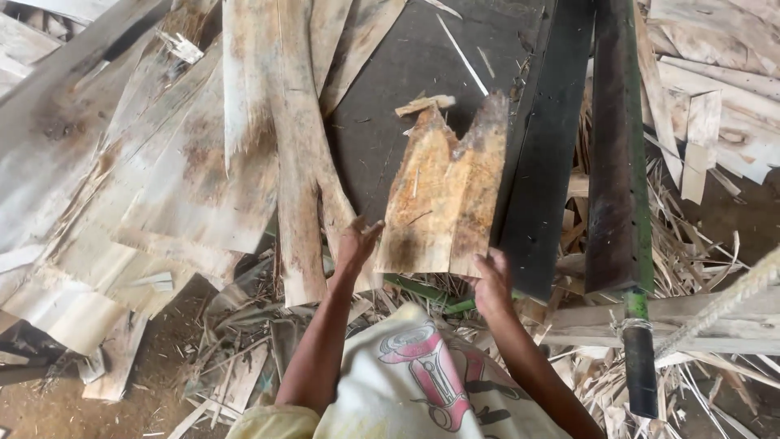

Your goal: Cutting and trimming strips of tree bark using a large manual guillotine-style blade.

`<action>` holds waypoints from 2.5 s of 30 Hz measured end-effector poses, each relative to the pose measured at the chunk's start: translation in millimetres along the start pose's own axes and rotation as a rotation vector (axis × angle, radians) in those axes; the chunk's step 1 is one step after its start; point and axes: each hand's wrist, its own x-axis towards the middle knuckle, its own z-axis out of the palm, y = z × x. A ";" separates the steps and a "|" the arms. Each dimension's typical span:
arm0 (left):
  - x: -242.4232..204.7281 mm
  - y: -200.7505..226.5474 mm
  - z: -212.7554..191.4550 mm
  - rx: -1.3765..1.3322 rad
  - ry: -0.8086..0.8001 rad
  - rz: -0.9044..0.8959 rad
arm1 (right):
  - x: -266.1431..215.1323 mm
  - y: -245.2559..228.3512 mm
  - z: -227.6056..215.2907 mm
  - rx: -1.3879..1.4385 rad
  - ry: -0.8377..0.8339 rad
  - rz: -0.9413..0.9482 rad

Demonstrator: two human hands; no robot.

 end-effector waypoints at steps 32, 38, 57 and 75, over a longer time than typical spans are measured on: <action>-71.5 62.7 180.1 -0.656 -0.228 -0.090 | -131.6 -209.5 -179.3 -0.158 0.479 0.524; -29.2 104.1 191.4 -0.571 -0.227 -0.064 | -162.2 -223.8 -157.4 -0.376 0.079 0.235; 12.0 125.0 219.1 -0.335 -0.179 -0.063 | -159.8 -235.8 -137.5 -0.801 0.284 0.488; 1.4 119.9 200.3 -0.625 -0.200 -0.146 | -127.3 -119.4 -164.9 -0.849 0.370 0.496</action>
